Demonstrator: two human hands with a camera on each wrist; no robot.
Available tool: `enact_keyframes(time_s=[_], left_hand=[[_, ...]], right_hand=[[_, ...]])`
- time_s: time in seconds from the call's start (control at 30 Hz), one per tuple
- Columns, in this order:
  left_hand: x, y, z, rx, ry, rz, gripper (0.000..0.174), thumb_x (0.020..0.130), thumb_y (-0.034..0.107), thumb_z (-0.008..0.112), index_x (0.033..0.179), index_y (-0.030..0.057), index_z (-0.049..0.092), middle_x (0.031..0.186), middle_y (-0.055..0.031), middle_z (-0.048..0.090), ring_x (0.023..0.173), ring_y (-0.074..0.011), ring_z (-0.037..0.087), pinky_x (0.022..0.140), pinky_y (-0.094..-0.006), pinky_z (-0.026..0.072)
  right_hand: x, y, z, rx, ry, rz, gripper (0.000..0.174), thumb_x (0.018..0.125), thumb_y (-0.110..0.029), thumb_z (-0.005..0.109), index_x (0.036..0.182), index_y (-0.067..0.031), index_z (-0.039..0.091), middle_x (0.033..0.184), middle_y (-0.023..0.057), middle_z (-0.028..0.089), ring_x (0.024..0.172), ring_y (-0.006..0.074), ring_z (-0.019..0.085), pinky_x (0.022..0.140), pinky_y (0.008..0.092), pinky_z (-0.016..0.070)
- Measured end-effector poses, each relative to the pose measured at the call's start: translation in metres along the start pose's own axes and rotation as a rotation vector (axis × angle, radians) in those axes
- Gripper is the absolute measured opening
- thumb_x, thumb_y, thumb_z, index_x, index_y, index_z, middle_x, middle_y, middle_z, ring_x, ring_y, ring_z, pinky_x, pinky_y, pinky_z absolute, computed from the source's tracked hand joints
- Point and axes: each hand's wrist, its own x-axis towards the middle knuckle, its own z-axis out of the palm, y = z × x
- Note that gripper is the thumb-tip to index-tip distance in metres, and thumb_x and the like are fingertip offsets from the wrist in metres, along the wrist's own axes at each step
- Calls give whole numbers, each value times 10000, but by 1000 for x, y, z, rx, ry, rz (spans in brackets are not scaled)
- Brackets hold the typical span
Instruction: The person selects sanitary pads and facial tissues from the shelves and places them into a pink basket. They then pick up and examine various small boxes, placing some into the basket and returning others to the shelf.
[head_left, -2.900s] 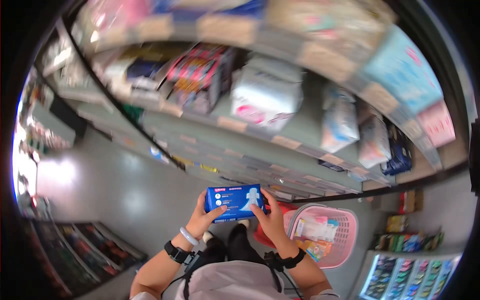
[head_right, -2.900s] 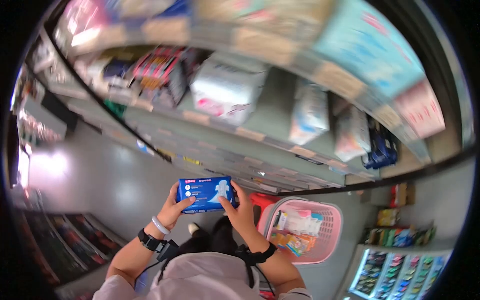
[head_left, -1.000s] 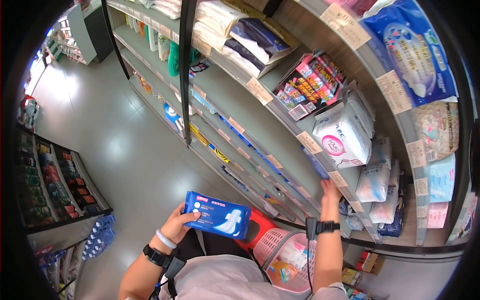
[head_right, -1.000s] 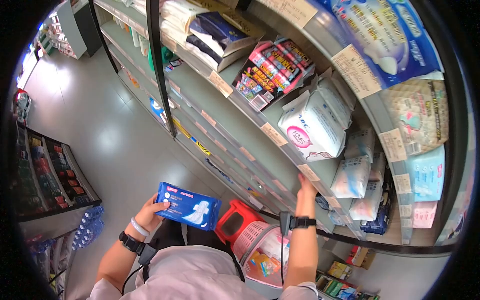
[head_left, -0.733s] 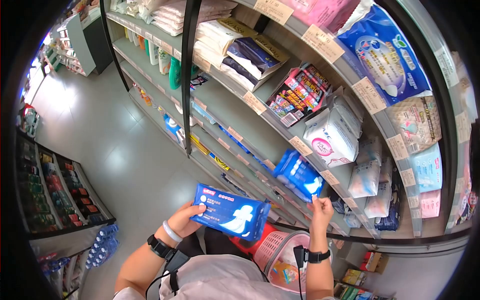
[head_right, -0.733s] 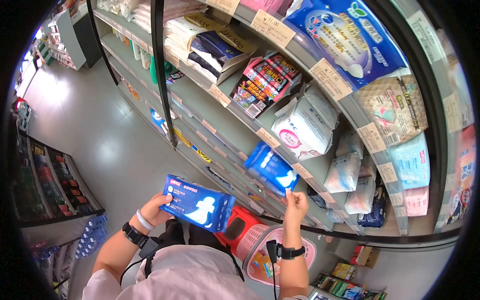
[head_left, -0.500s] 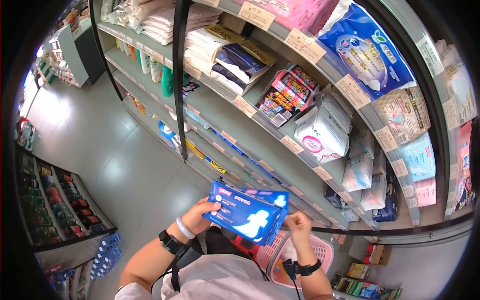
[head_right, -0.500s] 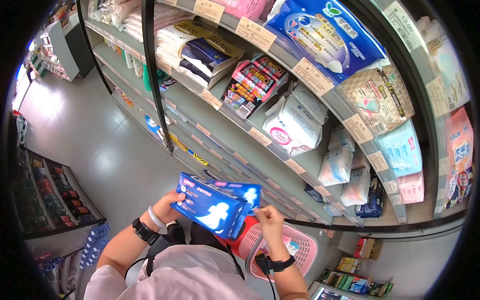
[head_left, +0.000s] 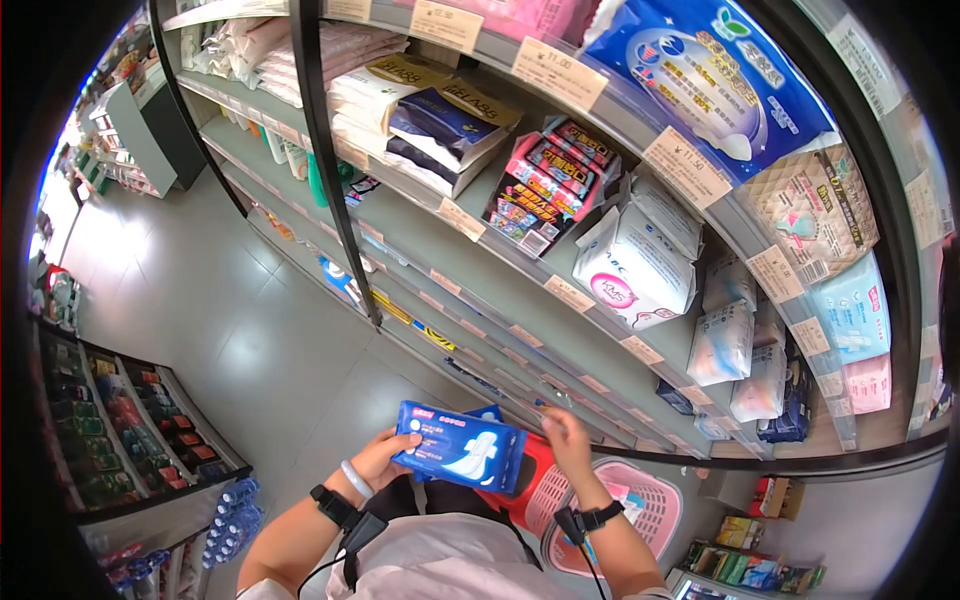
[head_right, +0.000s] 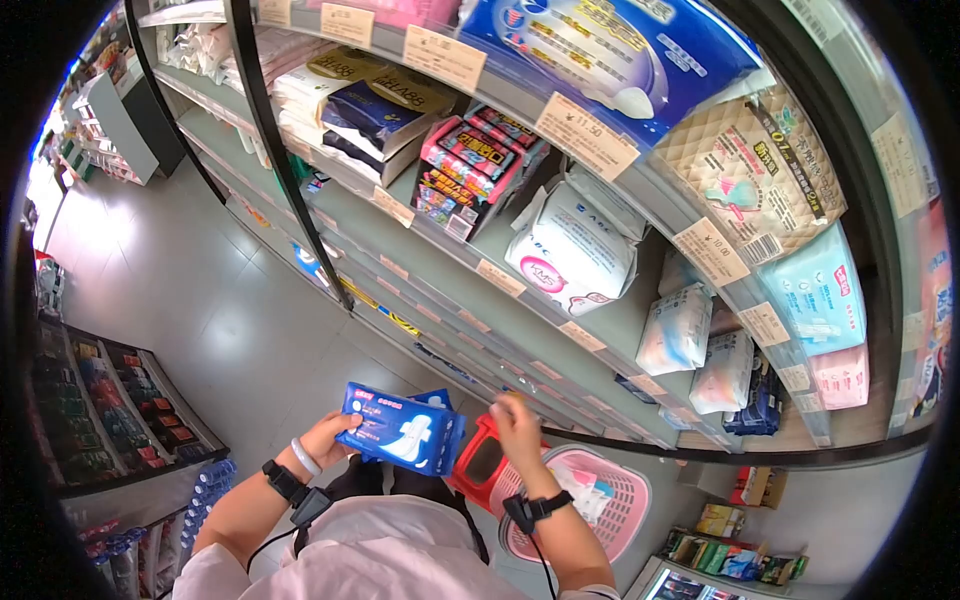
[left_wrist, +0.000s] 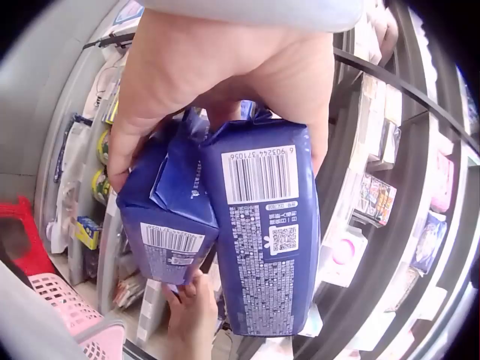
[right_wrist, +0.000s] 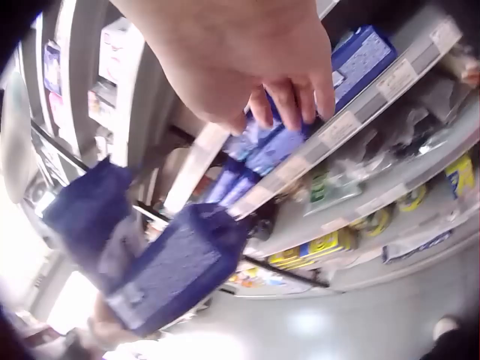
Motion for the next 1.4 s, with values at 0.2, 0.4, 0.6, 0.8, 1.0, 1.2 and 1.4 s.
enact_keyframes(time_s=[0.2,0.4,0.6,0.8,1.0,1.2,1.4], left_hand=[[-7,-13,-6,-50,119,39,454,755,248,646,1104,-2,497,1033,-110,597,935,-199,585,873,-346,437],[-9,-27,-9,-59,174,46,456,765,228,639,1119,-13,482,1050,-114,591,952,-196,580,878,-343,439],[-4,-29,4,-66,168,66,479,760,231,645,1124,-30,477,1045,-122,591,946,-197,582,867,-335,446],[9,-22,17,9,75,49,494,771,223,641,1154,-34,462,1079,-123,575,985,-197,564,900,-339,426],[37,-25,33,118,-85,0,495,772,197,648,1171,-29,461,1108,-115,562,1018,-184,539,925,-316,396],[62,-44,51,237,-232,-64,527,754,213,672,1170,-41,472,1096,-118,568,1024,-189,530,933,-305,384],[64,-50,48,195,-254,41,513,733,188,684,1153,-45,502,1086,-121,579,1001,-185,543,918,-308,393]], right_hand=[[49,63,-21,-709,259,-9,360,798,-260,565,1122,-106,547,1071,187,545,1024,360,480,871,466,351],[72,107,-22,-663,219,2,312,810,-287,536,1069,-119,585,1032,193,571,958,367,528,819,461,398],[96,157,-31,-707,133,49,351,841,-370,472,998,-85,604,982,220,584,893,376,558,762,453,440],[66,58,-30,-683,-30,316,312,851,-293,505,1061,-71,573,1024,198,584,941,338,562,803,407,443],[-27,52,6,596,-450,298,491,841,-162,574,1269,-18,381,1161,112,526,1068,194,501,923,294,376],[-34,7,-7,837,-342,612,447,842,-175,569,1240,-43,415,1106,76,551,1009,175,529,889,306,403],[-30,39,-27,865,-197,640,418,840,-197,573,1209,-52,441,1066,60,568,965,165,546,838,307,432]])
